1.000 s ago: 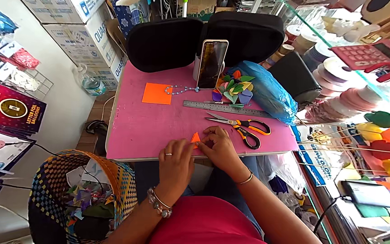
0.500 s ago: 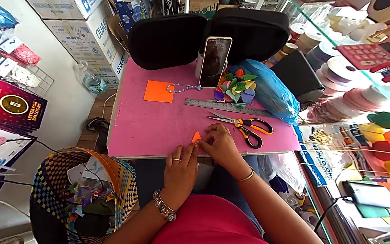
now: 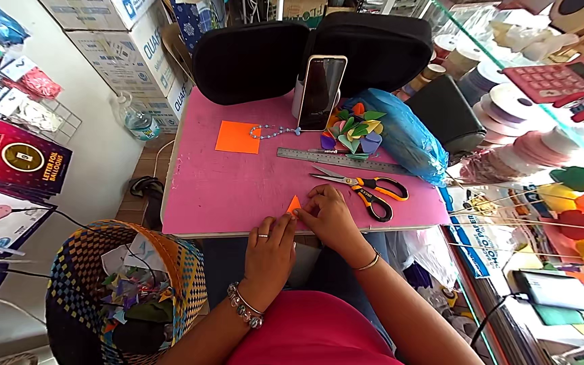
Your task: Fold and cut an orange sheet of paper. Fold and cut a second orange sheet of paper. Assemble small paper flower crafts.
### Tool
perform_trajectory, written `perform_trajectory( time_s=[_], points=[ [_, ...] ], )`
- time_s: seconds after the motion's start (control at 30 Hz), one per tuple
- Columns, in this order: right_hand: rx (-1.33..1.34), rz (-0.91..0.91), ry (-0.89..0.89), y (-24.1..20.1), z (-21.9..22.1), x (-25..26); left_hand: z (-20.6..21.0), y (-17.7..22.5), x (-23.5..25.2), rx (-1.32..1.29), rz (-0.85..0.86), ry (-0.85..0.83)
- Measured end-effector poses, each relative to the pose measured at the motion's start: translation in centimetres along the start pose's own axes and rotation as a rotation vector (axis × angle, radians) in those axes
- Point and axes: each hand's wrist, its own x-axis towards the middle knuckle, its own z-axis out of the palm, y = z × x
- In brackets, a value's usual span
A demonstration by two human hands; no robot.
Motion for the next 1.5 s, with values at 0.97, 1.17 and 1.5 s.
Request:
perform_trajectory(
  time_s=[0.97, 1.17, 1.5],
  points=[
    [-0.101, -0.231, 0.076, 1.0, 1.3, -0.4, -0.8, -1.6, -2.6, 0.051, 0.097, 0.169],
    [-0.081, -0.216, 0.079, 1.0, 1.2, -0.5, 0.8, -0.6, -0.5, 0.225, 0.085, 0.099],
    [-0.028, -0.358, 0.08, 2.2, 1.5, -2.6, 0.5, -2.8, 0.0, 0.11, 0.18, 0.263]
  ],
)
